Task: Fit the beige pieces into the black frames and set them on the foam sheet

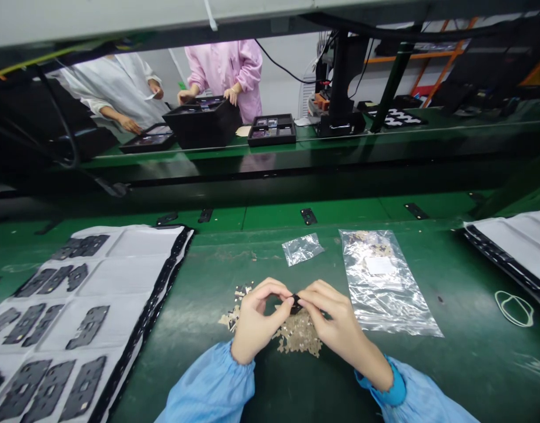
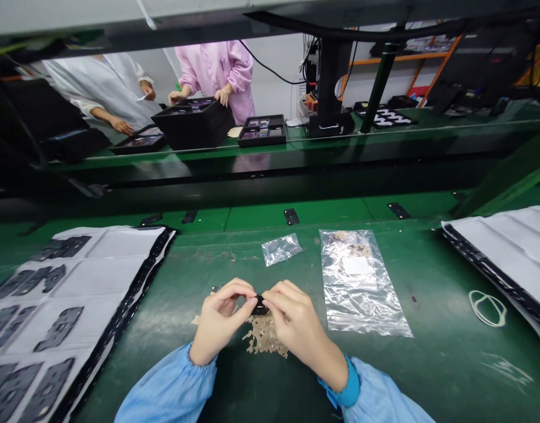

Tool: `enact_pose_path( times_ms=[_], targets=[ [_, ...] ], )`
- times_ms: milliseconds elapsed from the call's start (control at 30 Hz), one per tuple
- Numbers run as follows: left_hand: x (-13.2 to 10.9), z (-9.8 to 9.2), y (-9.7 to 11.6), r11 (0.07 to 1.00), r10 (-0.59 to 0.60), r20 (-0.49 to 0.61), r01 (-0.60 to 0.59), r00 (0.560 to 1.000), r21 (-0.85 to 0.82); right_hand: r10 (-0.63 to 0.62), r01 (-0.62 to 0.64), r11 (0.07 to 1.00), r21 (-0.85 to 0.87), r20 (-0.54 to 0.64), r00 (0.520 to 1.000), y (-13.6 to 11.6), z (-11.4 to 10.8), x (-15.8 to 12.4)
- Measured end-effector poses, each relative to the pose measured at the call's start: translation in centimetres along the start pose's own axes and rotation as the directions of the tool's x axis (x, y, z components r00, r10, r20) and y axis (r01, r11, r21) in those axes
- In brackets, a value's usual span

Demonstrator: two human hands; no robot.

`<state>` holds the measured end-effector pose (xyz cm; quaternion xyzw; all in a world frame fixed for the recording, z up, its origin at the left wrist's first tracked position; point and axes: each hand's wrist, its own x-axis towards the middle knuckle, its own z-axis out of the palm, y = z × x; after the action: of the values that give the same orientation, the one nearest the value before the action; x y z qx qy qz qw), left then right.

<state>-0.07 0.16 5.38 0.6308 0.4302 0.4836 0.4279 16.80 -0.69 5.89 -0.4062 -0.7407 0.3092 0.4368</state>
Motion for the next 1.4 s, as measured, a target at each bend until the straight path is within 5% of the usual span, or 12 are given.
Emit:
enact_pose_path(
  times_ms=[433, 700, 933, 1067, 1167, 1267, 1400],
  targets=[
    [0.2, -0.3, 0.8, 0.99, 0.079, 0.038, -0.082, 0.996, 0.112, -0.164, 0.166, 0.971, -0.17, 0.028, 0.986, 0.5, -0.2, -0.5],
    [0.1, -0.2, 1.1, 0.935, 0.205, 0.037, -0.207, 0.978, 0.288, -0.291, 0.345, 0.809, -0.475, 0.185, 0.939, 0.8, -0.7, -0.6],
    [-0.3, 0.5, 0.9, 0.89, 0.249, 0.037, -0.244, 0.968, 0.386, -0.337, 0.41, 0.727, -0.551, 0.234, 0.912, 0.7, -0.6, -0.6],
    [-0.9, 1.1, 0.2, 0.845, 0.307, 0.021, -0.283, 0.951, 0.453, -0.247, 0.257, 0.87, -0.422, 0.078, 0.966, 1.0, 0.2, -0.9],
    [-1.3, 1.4, -0.3, 0.817, 0.386, 0.02, -0.352, 0.922, 0.458, -0.035, 0.028, 0.994, -0.104, -0.075, 0.997, 0.9, 0.8, -0.8],
    [-1.3, 1.5, -0.2, 0.863, 0.393, -0.015, -0.363, 0.92, 0.35, 0.174, -0.169, 0.958, 0.233, -0.001, 0.985, 0.8, 0.7, -0.5],
    [-0.8, 1.5, 0.5, 0.978, 0.165, -0.173, -0.139, 0.971, 0.153, 0.268, -0.259, 0.878, 0.402, 0.036, 0.963, 0.8, 0.3, -0.1]
  ],
)
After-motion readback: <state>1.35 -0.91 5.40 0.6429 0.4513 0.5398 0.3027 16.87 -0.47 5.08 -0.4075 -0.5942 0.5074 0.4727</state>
